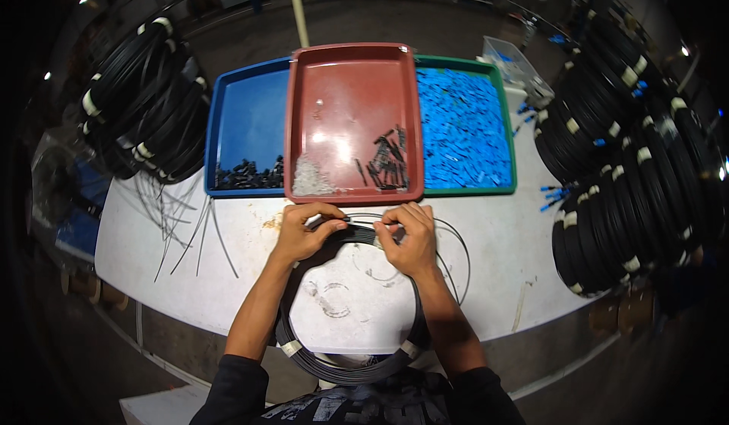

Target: The person assembles connectors onto the end of a coiled cable by attaching plastic components from trays by hand. The person then stacks the completed coiled cable onto a pile and begins assembling connector parts onto another coiled cable.

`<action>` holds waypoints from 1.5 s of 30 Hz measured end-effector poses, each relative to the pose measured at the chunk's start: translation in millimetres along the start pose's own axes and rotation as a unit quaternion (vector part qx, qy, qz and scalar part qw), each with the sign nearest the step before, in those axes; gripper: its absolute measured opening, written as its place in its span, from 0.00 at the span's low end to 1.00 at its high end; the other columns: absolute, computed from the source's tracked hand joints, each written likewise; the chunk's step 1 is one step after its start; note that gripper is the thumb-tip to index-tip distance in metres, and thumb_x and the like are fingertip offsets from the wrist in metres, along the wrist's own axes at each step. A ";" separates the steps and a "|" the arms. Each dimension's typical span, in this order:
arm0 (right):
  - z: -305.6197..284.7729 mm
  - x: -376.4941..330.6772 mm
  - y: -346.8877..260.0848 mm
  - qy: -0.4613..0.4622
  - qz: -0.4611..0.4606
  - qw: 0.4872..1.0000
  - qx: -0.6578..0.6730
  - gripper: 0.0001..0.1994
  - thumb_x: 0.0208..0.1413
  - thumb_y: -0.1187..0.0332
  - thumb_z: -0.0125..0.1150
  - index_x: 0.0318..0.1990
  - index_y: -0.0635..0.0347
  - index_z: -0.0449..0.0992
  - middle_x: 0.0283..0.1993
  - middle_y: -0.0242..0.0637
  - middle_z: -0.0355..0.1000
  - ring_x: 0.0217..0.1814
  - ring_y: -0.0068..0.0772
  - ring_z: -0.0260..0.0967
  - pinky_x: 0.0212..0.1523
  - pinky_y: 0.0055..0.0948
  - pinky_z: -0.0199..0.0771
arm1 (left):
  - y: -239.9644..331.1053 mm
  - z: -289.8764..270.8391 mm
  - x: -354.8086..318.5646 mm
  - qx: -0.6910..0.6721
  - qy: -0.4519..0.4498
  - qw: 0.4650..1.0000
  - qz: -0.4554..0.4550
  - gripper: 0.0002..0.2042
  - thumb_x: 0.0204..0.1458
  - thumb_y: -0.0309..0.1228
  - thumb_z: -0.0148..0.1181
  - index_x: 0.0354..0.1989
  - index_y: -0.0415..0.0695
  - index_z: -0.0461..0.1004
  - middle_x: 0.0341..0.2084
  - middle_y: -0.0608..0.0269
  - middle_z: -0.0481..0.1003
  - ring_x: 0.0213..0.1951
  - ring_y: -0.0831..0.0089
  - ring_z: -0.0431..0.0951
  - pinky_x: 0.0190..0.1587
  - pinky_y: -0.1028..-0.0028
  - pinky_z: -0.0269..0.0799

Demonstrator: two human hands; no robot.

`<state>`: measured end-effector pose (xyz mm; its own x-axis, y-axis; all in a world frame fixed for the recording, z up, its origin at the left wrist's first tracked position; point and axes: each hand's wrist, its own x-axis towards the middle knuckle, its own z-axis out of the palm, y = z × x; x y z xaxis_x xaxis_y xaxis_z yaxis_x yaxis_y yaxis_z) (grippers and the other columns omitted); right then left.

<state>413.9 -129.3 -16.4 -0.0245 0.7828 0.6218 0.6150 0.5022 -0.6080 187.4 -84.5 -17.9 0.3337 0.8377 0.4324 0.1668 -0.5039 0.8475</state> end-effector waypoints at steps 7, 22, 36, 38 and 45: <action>4.3 -2.8 -3.9 -0.003 0.022 1.000 -0.002 0.06 0.48 0.73 0.70 0.27 0.58 0.76 0.25 0.34 0.72 0.30 0.37 0.67 0.39 0.36 0.58 | 4.8 -5.5 0.6 -0.002 0.023 1.000 -0.002 0.06 0.51 0.24 0.71 0.36 0.38 0.83 0.30 0.59 0.84 0.32 0.74 0.83 0.36 0.75 0.78; 54.4 52.1 -42.6 -0.150 0.110 0.981 0.051 0.06 0.55 0.73 0.67 0.33 0.68 0.80 0.30 0.41 0.77 0.30 0.33 0.73 0.34 0.31 0.70 | -64.2 -187.4 -15.2 0.368 0.194 0.909 0.003 0.05 0.48 0.27 0.71 0.33 0.42 0.84 0.28 0.57 0.83 0.33 0.59 0.80 0.42 0.64 0.72; 100.8 40.9 -38.0 -0.146 -0.025 0.989 0.006 0.04 0.51 0.75 0.69 0.32 0.65 0.80 0.29 0.42 0.76 0.29 0.44 0.72 0.33 0.37 0.71 | -61.0 -260.9 34.8 0.362 0.052 0.929 -0.057 0.07 0.46 0.22 0.70 0.35 0.42 0.86 0.35 0.59 0.84 0.41 0.63 0.78 0.45 0.63 0.74; 99.8 40.1 -39.1 -0.146 -0.026 0.989 0.002 0.04 0.51 0.76 0.70 0.31 0.65 0.80 0.28 0.42 0.76 0.29 0.44 0.73 0.32 0.37 0.72 | -65.1 -257.0 37.8 0.349 0.013 0.934 -0.072 0.06 0.43 0.22 0.71 0.32 0.41 0.86 0.31 0.58 0.84 0.38 0.63 0.79 0.42 0.63 0.75; 99.8 38.8 -41.0 -0.166 -0.051 0.985 -0.009 0.04 0.51 0.75 0.70 0.30 0.64 0.80 0.28 0.41 0.76 0.28 0.44 0.74 0.31 0.36 0.73 | -79.1 -246.1 39.1 0.338 -0.114 0.927 -0.120 0.07 0.41 0.23 0.71 0.31 0.42 0.87 0.29 0.58 0.84 0.35 0.63 0.79 0.41 0.65 0.76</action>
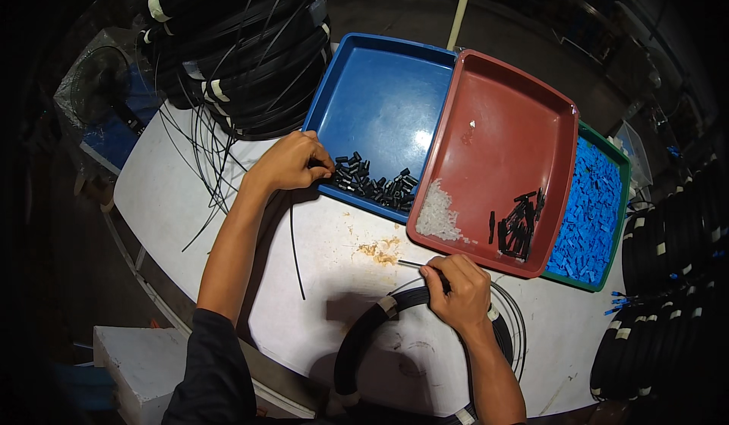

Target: The person assembles connectors onto the end of a coiled cable by attaching plastic components from trays by hand. The person then stacks the completed coiled cable onto a pile and begins assembling connector parts onto another coiled cable.

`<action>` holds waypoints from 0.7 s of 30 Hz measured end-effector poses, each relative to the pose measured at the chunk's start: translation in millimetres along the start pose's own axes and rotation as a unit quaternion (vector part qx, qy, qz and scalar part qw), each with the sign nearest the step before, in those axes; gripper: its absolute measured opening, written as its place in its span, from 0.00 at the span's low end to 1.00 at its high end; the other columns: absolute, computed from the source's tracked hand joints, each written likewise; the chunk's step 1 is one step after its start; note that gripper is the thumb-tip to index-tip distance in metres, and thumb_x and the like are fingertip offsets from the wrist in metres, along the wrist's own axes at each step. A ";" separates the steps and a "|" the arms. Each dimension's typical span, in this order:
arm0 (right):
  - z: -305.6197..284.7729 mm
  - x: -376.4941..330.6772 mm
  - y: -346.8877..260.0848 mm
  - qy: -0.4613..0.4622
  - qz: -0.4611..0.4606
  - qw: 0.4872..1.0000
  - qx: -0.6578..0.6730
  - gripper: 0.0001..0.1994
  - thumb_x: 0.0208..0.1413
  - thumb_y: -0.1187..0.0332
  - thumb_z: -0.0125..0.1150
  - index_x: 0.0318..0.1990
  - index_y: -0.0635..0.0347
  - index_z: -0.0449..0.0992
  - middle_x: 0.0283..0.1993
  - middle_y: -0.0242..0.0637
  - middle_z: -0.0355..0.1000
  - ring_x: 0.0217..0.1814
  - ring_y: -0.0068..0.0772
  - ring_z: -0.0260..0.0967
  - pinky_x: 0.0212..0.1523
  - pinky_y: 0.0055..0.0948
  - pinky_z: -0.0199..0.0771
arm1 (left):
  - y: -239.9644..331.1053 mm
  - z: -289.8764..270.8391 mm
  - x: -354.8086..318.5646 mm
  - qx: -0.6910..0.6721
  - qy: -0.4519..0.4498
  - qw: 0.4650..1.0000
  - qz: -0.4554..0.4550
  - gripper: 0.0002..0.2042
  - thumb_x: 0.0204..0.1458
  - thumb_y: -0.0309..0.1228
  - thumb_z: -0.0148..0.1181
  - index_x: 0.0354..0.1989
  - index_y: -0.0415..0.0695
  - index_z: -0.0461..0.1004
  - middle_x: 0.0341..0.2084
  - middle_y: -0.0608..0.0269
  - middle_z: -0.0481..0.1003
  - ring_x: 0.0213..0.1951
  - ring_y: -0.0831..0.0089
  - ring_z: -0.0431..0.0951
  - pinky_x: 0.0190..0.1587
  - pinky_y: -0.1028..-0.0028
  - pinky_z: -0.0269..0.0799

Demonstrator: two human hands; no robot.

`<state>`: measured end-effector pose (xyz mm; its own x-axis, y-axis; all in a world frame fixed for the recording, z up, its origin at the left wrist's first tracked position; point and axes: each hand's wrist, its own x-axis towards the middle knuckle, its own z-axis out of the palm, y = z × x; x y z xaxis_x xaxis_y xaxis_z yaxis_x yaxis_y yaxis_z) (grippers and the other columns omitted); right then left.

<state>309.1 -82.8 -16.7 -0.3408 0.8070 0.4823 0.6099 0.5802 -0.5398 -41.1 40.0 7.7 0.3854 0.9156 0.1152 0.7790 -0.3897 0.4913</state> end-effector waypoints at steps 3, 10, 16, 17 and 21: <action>1.2 -1.0 2.2 -0.001 -0.011 1.000 0.004 0.04 0.53 0.75 0.69 0.31 0.65 0.80 0.28 0.41 0.76 0.27 0.40 0.74 0.31 0.33 0.71 | -0.2 1.7 3.1 0.084 0.047 0.994 0.057 0.07 0.41 0.24 0.72 0.30 0.42 0.87 0.28 0.59 0.84 0.35 0.62 0.78 0.41 0.64 0.75; -0.1 0.3 2.0 -0.005 -0.010 1.000 -0.003 0.03 0.53 0.75 0.69 0.31 0.65 0.80 0.27 0.41 0.76 0.27 0.39 0.74 0.30 0.33 0.71 | 5.3 -0.4 6.8 0.198 0.125 0.971 0.049 0.07 0.42 0.27 0.73 0.32 0.45 0.87 0.25 0.63 0.82 0.34 0.64 0.76 0.42 0.66 0.73; 0.0 -0.1 1.2 -0.003 -0.015 1.000 0.003 0.03 0.53 0.75 0.69 0.31 0.65 0.81 0.27 0.40 0.76 0.26 0.39 0.73 0.29 0.33 0.71 | 8.4 9.0 11.9 0.139 0.102 0.981 0.086 0.07 0.43 0.28 0.74 0.32 0.46 0.87 0.26 0.63 0.82 0.34 0.64 0.76 0.43 0.66 0.72; 0.3 -0.3 1.2 -0.002 -0.017 1.000 0.005 0.03 0.53 0.75 0.69 0.31 0.65 0.81 0.27 0.40 0.76 0.26 0.39 0.73 0.29 0.33 0.71 | 8.5 10.5 13.2 0.138 0.095 0.980 0.106 0.07 0.43 0.28 0.74 0.32 0.45 0.87 0.26 0.64 0.82 0.34 0.64 0.76 0.44 0.66 0.72; 1.0 -0.6 2.5 -0.002 -0.017 1.000 0.005 0.03 0.53 0.75 0.69 0.31 0.65 0.81 0.27 0.40 0.76 0.26 0.38 0.73 0.29 0.33 0.71 | 13.9 16.9 19.2 0.150 0.102 0.979 0.093 0.08 0.44 0.30 0.73 0.34 0.46 0.87 0.28 0.65 0.83 0.35 0.65 0.76 0.44 0.66 0.72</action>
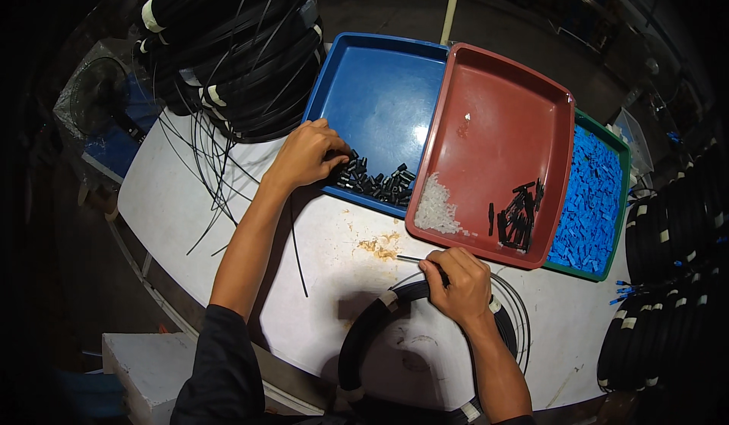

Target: The person assembles connectors onto the end of a coiled cable by attaching plastic components from trays by hand. The person then stacks the completed coiled cable onto a pile and begins assembling connector parts onto another coiled cable.

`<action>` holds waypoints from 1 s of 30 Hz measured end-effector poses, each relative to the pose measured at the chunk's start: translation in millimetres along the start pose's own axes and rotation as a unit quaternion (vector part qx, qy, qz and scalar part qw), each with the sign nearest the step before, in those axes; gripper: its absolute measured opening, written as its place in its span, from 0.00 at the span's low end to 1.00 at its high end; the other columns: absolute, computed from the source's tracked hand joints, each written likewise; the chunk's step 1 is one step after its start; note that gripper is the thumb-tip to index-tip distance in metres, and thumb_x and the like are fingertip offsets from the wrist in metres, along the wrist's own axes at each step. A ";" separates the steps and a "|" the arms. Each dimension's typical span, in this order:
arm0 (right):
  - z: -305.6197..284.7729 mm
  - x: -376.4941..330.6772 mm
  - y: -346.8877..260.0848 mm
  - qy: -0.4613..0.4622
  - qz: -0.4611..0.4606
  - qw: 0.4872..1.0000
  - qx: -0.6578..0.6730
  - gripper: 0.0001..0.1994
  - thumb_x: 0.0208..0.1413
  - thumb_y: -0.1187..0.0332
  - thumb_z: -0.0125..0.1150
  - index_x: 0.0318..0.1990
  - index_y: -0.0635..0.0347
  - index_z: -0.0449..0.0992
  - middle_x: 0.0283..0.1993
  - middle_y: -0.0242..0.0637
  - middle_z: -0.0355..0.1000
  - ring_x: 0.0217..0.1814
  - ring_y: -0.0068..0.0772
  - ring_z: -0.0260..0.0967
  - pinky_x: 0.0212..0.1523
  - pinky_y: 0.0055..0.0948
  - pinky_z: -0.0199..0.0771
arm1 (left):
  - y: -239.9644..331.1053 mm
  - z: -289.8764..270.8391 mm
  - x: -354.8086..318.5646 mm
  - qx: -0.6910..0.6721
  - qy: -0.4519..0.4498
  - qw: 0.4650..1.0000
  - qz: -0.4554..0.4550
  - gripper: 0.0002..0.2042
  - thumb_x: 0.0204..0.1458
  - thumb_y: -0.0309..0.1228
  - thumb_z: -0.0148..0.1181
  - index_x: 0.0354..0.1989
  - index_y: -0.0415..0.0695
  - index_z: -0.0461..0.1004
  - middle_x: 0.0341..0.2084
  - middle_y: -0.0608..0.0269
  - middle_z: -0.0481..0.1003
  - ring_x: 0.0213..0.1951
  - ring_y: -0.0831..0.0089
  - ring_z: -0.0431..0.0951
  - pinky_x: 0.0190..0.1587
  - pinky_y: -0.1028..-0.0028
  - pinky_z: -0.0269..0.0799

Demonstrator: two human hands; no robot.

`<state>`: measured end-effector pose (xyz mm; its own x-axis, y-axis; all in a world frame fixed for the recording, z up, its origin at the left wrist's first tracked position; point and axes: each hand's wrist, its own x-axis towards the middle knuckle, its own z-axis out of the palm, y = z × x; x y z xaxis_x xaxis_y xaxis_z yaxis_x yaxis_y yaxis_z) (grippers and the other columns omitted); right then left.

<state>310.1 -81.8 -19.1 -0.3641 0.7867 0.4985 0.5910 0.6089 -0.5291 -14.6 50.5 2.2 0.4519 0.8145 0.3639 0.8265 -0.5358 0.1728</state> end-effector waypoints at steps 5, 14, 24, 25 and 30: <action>-0.5 -0.9 1.6 -0.001 0.000 1.000 -0.002 0.03 0.52 0.76 0.70 0.31 0.65 0.81 0.27 0.40 0.76 0.26 0.38 0.73 0.28 0.32 0.71 | 4.6 1.3 11.6 0.040 0.012 0.999 0.011 0.12 0.43 0.30 0.72 0.39 0.49 0.87 0.35 0.69 0.82 0.40 0.67 0.75 0.45 0.66 0.68; -0.6 -1.6 1.4 0.005 -0.002 1.000 0.000 0.06 0.49 0.74 0.73 0.30 0.64 0.80 0.28 0.40 0.76 0.29 0.43 0.74 0.32 0.36 0.73 | -2.7 7.3 23.0 0.062 -0.024 0.998 0.006 0.08 0.44 0.24 0.68 0.34 0.47 0.85 0.33 0.67 0.82 0.40 0.66 0.75 0.44 0.66 0.67; -3.0 0.2 -4.0 -0.006 -0.007 1.000 -0.007 0.05 0.50 0.75 0.71 0.31 0.64 0.80 0.27 0.41 0.75 0.29 0.44 0.73 0.33 0.37 0.73 | 10.2 -9.9 0.4 -0.262 0.227 0.927 -0.147 0.10 0.58 0.23 0.61 0.48 0.41 0.82 0.33 0.56 0.81 0.37 0.67 0.80 0.44 0.71 0.73; -2.4 -0.8 -3.9 -0.013 -0.011 1.000 -0.015 0.05 0.50 0.75 0.71 0.31 0.64 0.80 0.28 0.41 0.75 0.30 0.44 0.74 0.33 0.37 0.73 | 13.7 -8.5 -5.5 -0.266 0.259 0.917 -0.145 0.13 0.59 0.24 0.61 0.52 0.42 0.81 0.34 0.56 0.81 0.39 0.71 0.81 0.44 0.75 0.73; -4.0 -8.1 4.1 -0.010 -0.030 0.999 -0.017 0.04 0.53 0.74 0.69 0.33 0.63 0.80 0.29 0.40 0.75 0.32 0.45 0.74 0.35 0.38 0.73 | 79.4 21.9 -24.0 -0.536 0.333 0.754 -0.182 0.13 0.62 0.36 0.64 0.46 0.38 0.81 0.36 0.66 0.80 0.39 0.81 0.76 0.44 0.81 0.69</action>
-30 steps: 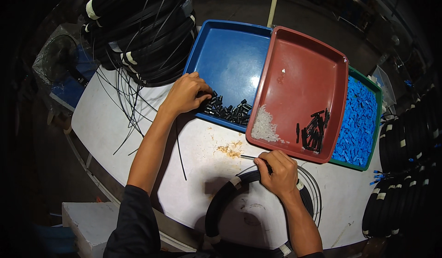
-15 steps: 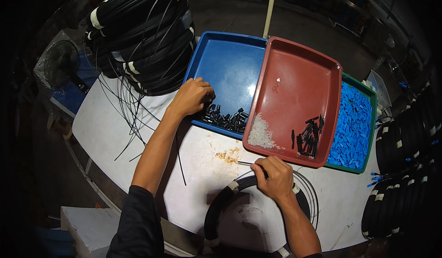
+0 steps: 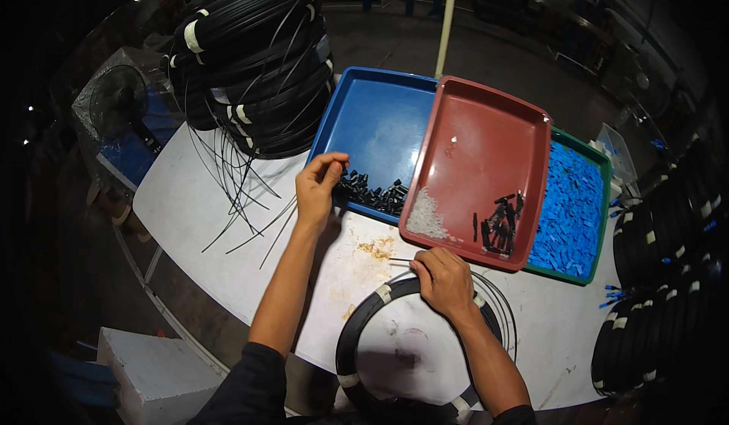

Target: The person assembles connectors onto the end of a coiled cable by attaching plastic components from trays by hand. The person then stacks the completed coiled cable onto a pile and begins assembling connector parts onto another coiled cable.

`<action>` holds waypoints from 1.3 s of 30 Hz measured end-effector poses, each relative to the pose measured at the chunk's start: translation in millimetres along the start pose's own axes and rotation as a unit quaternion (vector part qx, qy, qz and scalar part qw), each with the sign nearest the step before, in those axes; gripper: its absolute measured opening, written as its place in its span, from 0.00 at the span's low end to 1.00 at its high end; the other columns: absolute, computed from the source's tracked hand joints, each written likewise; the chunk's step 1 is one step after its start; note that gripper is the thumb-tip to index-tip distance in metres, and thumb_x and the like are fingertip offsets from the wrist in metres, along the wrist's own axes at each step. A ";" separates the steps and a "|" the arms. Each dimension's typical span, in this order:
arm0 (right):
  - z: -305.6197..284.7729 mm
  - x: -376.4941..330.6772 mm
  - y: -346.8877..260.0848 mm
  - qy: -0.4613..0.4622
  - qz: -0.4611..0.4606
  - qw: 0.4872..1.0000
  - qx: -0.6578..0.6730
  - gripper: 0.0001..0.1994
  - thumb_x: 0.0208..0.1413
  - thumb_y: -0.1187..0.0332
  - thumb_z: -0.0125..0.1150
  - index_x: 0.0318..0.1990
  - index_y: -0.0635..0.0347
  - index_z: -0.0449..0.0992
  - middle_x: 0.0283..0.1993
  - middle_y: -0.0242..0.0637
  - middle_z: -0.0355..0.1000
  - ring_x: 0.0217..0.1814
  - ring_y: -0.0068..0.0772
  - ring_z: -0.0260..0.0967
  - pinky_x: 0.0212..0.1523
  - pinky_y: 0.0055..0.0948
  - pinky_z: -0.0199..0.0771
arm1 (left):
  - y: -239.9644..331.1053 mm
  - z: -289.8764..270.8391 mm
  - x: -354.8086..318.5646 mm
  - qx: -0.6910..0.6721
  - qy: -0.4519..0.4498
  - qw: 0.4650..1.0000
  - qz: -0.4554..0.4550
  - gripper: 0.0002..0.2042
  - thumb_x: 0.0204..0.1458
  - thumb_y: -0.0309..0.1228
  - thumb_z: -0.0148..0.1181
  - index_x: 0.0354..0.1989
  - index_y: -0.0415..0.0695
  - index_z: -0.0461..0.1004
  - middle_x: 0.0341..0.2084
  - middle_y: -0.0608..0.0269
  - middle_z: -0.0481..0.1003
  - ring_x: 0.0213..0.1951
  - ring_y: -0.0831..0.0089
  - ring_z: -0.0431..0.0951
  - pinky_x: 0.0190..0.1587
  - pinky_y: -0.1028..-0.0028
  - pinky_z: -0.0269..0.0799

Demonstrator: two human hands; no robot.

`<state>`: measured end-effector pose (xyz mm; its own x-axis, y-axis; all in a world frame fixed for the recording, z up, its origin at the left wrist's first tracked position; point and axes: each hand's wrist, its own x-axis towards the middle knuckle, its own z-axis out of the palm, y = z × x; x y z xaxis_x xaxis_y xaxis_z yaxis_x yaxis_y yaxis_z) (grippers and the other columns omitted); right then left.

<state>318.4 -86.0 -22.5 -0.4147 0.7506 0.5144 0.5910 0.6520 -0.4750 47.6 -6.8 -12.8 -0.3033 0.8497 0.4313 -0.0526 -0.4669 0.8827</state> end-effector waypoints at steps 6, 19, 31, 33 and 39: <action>-8.7 0.3 8.0 0.078 0.065 0.989 0.111 0.05 0.56 0.73 0.66 0.33 0.66 0.79 0.31 0.45 0.77 0.31 0.47 0.76 0.34 0.37 0.73 | -14.2 59.8 -68.0 -0.102 -0.043 0.993 -0.031 0.13 0.58 0.37 0.69 0.42 0.43 0.76 0.34 0.74 0.73 0.37 0.84 0.70 0.42 0.82 0.65; -88.0 -26.5 34.7 0.024 0.161 0.975 0.152 0.07 0.57 0.70 0.64 0.34 0.66 0.78 0.30 0.41 0.77 0.32 0.31 0.75 0.37 0.31 0.74 | -13.5 130.3 -107.5 -0.073 -0.124 0.989 -0.042 0.08 0.55 0.19 0.67 0.43 0.37 0.79 0.40 0.55 0.83 0.41 0.75 0.82 0.46 0.76 0.78; -90.0 -62.0 67.2 0.071 0.185 0.960 0.196 0.09 0.58 0.69 0.67 0.32 0.65 0.76 0.25 0.35 0.74 0.25 0.23 0.67 0.28 0.27 0.66 | -8.6 142.7 -120.6 -0.020 -0.209 0.977 -0.026 0.07 0.54 0.23 0.70 0.41 0.37 0.82 0.33 0.60 0.84 0.34 0.78 0.82 0.37 0.79 0.76; -95.2 -62.9 66.2 0.078 0.141 0.977 0.139 0.09 0.58 0.69 0.67 0.32 0.65 0.76 0.25 0.36 0.73 0.25 0.25 0.67 0.28 0.28 0.65 | -9.3 141.0 -119.9 0.005 -0.224 0.974 -0.029 0.07 0.54 0.23 0.70 0.41 0.36 0.82 0.34 0.59 0.84 0.36 0.77 0.82 0.40 0.78 0.77; -99.3 -69.1 63.1 0.099 0.175 0.971 0.130 0.04 0.57 0.73 0.64 0.35 0.65 0.78 0.29 0.39 0.75 0.27 0.32 0.71 0.28 0.30 0.67 | -12.4 143.2 -117.2 0.068 -0.249 0.963 0.078 0.06 0.50 0.21 0.71 0.36 0.36 0.84 0.36 0.55 0.85 0.38 0.70 0.86 0.44 0.74 0.80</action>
<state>453.0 -107.4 -17.1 -0.0631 0.9125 0.4041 0.4663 0.3849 -0.7965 220.0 -65.5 -47.6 0.1974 0.7995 0.5674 0.0921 -0.5913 0.8012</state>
